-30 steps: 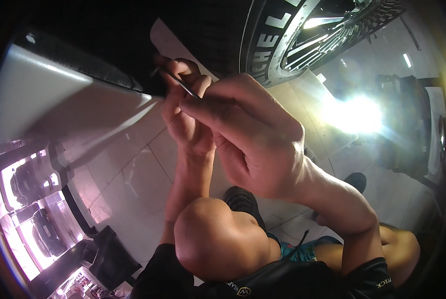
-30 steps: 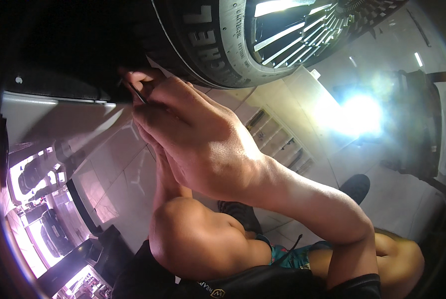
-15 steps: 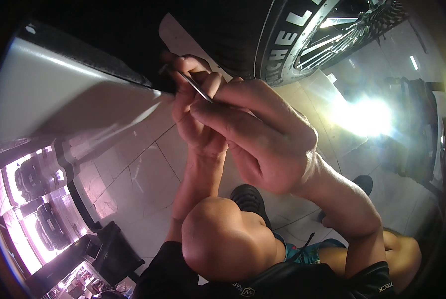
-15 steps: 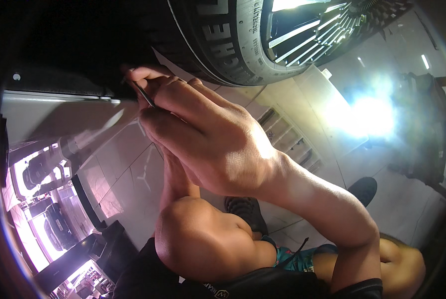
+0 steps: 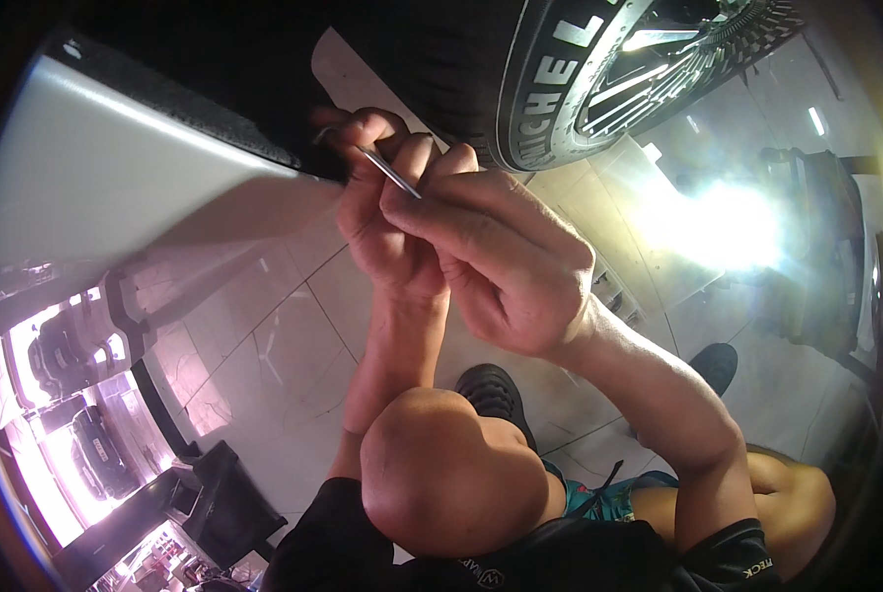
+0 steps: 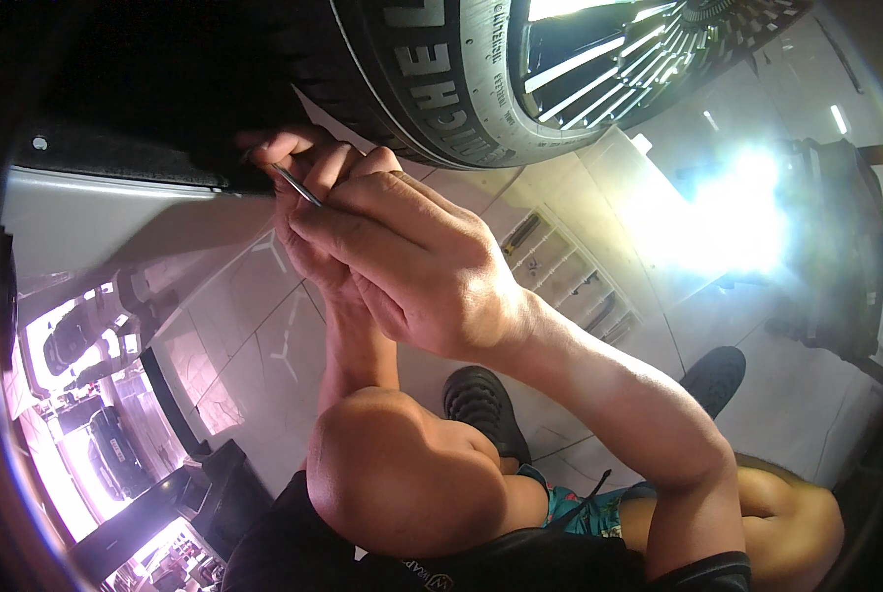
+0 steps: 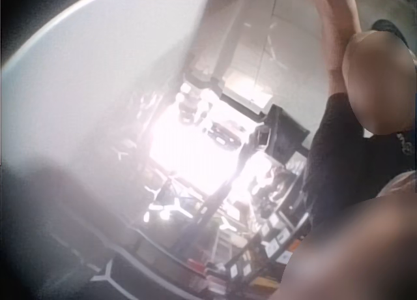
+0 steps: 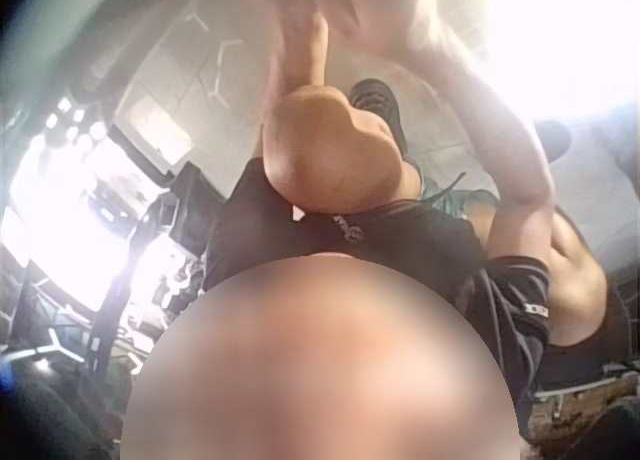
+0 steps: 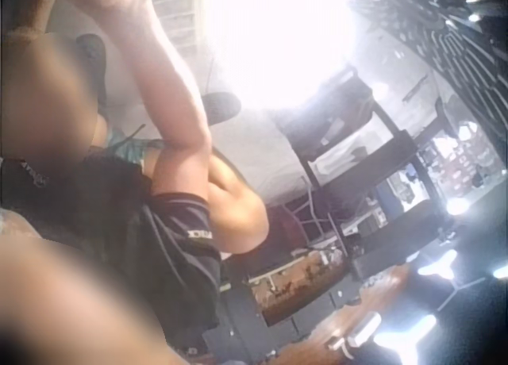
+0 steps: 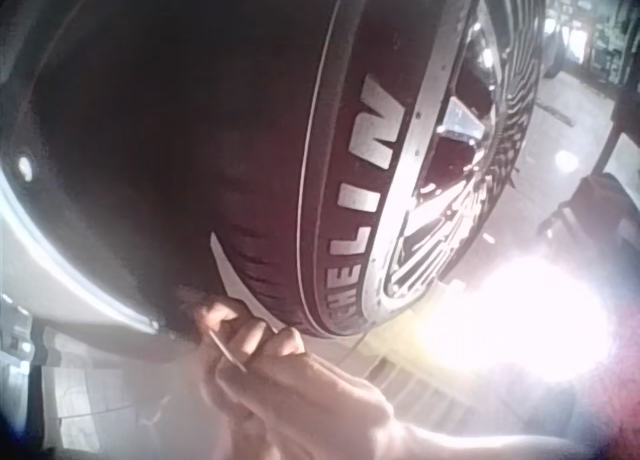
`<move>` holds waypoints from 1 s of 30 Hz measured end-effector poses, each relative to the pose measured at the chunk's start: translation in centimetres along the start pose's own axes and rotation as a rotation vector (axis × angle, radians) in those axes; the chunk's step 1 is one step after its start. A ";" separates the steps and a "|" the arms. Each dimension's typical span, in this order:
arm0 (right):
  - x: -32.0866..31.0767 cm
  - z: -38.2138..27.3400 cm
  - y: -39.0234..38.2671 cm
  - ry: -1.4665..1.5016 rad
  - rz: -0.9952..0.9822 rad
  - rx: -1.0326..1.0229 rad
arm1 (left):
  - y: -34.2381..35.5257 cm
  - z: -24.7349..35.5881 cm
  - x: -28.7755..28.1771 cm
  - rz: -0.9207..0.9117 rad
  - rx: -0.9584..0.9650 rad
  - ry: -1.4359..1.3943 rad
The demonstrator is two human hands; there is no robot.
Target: The person applies a transparent protective film to the lower side of a white car's wheel arch. They smooth the film by hand, then use a metal squeegee tool to press it firmly and remove air bubbles along the curved edge.
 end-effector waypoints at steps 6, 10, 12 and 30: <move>0.1 -0.7 0.4 0.015 -0.043 -0.011 | -0.5 -0.4 -0.2 0.020 0.045 -0.107; -0.4 -1.0 2.4 -0.004 -0.054 -0.063 | -0.1 -0.7 -0.7 -0.096 -0.042 -0.166; -0.6 -0.9 3.9 -0.001 -0.036 -0.087 | -0.2 -0.9 -0.6 -0.090 -0.003 -0.132; 3.7 1.4 7.8 -0.169 0.263 -0.035 | -2.6 -1.7 -0.2 0.622 0.019 -0.167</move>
Point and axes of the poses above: each hand's wrist, its own y-axis towards the middle knuckle, its own x-axis out of the palm, z = x × y, the point moved 2 cm from there along y, towards the middle knuckle, and after that the axes turned 11 degrees about -x, right-handed, at the moved point
